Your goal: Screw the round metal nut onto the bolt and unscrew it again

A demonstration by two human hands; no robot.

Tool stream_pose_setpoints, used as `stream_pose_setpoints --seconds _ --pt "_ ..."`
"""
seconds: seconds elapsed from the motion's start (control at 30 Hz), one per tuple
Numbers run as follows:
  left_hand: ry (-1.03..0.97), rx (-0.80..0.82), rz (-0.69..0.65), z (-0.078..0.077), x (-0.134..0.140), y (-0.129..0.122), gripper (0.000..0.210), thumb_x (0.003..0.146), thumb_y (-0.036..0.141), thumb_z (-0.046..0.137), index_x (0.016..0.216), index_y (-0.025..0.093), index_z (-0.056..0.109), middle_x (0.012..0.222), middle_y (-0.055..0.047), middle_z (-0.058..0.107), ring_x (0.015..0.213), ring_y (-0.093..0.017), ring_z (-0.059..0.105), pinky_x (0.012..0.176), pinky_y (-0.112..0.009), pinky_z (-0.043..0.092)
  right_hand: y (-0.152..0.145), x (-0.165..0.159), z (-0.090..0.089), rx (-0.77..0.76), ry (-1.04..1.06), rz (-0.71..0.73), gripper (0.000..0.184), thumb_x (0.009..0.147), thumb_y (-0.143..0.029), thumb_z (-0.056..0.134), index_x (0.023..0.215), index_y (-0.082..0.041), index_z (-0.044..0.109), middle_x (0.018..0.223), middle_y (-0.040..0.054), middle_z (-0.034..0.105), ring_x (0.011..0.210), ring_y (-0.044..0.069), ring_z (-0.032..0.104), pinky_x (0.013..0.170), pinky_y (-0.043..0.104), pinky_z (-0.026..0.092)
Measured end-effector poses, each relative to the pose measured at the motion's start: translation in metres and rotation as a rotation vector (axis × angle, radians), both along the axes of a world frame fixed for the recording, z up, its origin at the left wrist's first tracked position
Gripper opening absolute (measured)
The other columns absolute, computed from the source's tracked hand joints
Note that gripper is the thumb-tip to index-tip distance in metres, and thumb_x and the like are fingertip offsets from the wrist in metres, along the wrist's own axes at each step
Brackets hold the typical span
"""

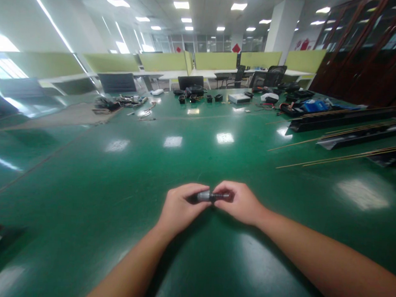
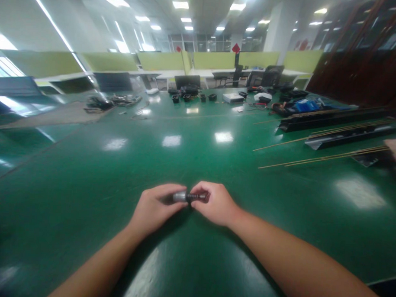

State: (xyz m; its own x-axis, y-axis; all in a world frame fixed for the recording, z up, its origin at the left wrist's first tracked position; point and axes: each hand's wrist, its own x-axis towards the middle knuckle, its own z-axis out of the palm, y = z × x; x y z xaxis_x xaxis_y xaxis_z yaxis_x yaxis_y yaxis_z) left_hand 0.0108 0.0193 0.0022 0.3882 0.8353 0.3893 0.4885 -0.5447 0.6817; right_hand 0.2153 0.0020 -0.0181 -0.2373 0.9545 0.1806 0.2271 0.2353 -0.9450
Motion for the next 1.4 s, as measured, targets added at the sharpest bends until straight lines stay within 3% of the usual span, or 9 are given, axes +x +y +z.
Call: stream_pose_setpoints --seconds 1.4 --pt "0.017 0.041 -0.014 -0.0002 -0.0002 -0.0013 0.022 0.075 0.028 0.078 0.097 0.024 0.075 0.096 -0.002 0.075 0.087 -0.019 0.071 0.082 -0.029 0.057 -0.0023 0.0011 0.0052 0.031 -0.131 -0.053 0.008 0.078 -0.023 0.069 0.082 -0.016 0.069 0.078 0.002 0.07 0.071 0.015 0.061 0.066 0.024 0.046"
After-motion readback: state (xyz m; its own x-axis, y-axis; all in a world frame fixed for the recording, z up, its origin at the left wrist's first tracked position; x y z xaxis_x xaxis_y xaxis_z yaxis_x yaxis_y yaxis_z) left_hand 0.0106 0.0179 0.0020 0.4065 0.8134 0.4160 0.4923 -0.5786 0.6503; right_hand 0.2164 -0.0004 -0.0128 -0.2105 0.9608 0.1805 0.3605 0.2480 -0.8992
